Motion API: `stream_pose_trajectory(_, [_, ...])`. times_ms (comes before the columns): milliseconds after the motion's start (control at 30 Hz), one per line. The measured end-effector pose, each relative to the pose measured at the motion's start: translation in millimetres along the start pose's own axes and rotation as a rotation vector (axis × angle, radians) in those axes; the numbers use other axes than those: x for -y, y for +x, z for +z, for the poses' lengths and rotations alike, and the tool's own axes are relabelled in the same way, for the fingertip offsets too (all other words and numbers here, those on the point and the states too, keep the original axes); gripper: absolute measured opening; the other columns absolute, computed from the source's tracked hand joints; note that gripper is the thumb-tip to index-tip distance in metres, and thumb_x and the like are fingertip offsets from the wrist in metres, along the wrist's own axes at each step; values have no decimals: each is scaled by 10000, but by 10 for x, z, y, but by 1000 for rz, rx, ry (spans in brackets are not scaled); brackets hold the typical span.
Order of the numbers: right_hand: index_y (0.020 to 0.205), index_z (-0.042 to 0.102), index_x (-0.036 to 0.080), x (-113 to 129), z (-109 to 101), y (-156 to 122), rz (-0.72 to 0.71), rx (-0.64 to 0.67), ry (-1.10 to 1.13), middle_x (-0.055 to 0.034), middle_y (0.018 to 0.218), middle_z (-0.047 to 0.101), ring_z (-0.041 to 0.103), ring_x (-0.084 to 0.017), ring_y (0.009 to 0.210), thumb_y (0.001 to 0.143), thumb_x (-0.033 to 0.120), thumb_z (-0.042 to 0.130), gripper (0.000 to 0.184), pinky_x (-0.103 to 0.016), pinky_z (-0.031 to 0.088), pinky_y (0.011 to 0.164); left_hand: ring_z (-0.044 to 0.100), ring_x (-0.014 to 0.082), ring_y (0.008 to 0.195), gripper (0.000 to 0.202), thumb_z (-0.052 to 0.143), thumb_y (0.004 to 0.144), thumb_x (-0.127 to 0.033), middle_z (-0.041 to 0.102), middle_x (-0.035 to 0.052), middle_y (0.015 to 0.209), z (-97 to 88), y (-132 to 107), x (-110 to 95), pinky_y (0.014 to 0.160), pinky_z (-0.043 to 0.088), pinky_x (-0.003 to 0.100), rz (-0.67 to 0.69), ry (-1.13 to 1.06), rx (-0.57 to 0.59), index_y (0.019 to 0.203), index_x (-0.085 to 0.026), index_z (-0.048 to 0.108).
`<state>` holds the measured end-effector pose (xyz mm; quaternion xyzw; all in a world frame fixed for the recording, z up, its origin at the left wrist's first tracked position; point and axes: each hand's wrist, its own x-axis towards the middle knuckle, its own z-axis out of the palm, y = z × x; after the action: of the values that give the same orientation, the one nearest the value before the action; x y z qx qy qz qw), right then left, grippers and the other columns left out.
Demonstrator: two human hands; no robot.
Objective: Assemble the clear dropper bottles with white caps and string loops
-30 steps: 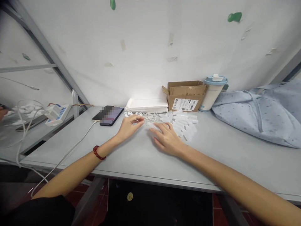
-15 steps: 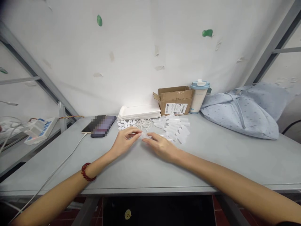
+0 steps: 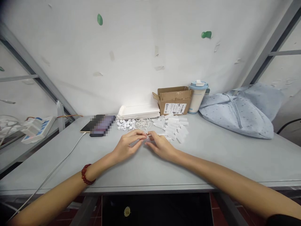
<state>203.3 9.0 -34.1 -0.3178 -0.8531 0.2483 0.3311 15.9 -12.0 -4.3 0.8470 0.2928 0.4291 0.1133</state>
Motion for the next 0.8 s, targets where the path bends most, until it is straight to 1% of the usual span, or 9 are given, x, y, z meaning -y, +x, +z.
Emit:
stream_pose_trajectory(100, [1009,445,206,20,-25,34,10,35,6,-56,896,656,621,-184,777,905,272,435,124,-299,453,698,608,173,920,231,453,860,-80,628,99,984,24,-20,21,800,518,307,56,45,9,975,-150,640])
stream_pose_trajectory(233, [1034,460,188,24,-40,60,32,47,-24,-38,808,633,580,-165,674,924,272,393,154,-277,434,623,589,179,957,251,444,866,-90,592,108,1017,33,-28,40,827,510,320,43,116,24,1034,-155,618])
stream_pose_trajectory(400, [1046,475,177,-1,-37,61,15,45,-57,-57,828,642,583,-166,684,936,265,367,178,-280,443,627,584,179,920,261,452,865,-113,585,93,984,17,-15,31,800,513,322,9,176,59,1057,-184,613])
stream_pose_trajectory(500, [1034,480,176,-7,-29,62,10,41,-70,-53,800,635,579,-167,670,937,263,360,177,-277,442,617,590,182,937,268,445,873,-116,608,98,1013,6,-12,34,820,508,320,3,188,99,1082,-176,601])
stream_pose_trajectory(567, [1080,459,173,-5,-24,64,19,33,-71,-45,775,627,573,-167,652,935,256,359,195,-276,439,611,594,186,958,266,444,874,-114,619,103,1035,0,-13,40,843,504,321,8,192,112,1087,-161,597])
stream_pose_trajectory(633, [1175,402,163,-1,-20,66,29,27,-61,-32,752,615,567,-165,639,931,245,358,261,-276,439,615,598,189,974,255,444,874,-110,626,108,1044,-6,-14,48,858,501,320,23,196,120,1074,-144,599])
stream_pose_trajectory(700, [1229,357,149,2,-19,69,32,31,-57,-20,723,600,560,-166,627,929,239,354,313,-278,437,615,602,188,979,245,439,875,-106,632,108,1039,-9,-16,53,865,501,318,39,198,123,1055,-136,602])
stream_pose_trajectory(800, [1188,396,141,-3,-20,72,28,42,-80,-23,698,590,548,-171,610,930,247,350,282,-281,428,596,606,181,961,237,434,878,-108,634,97,1022,-3,-21,56,849,510,316,41,196,114,1041,-149,600])
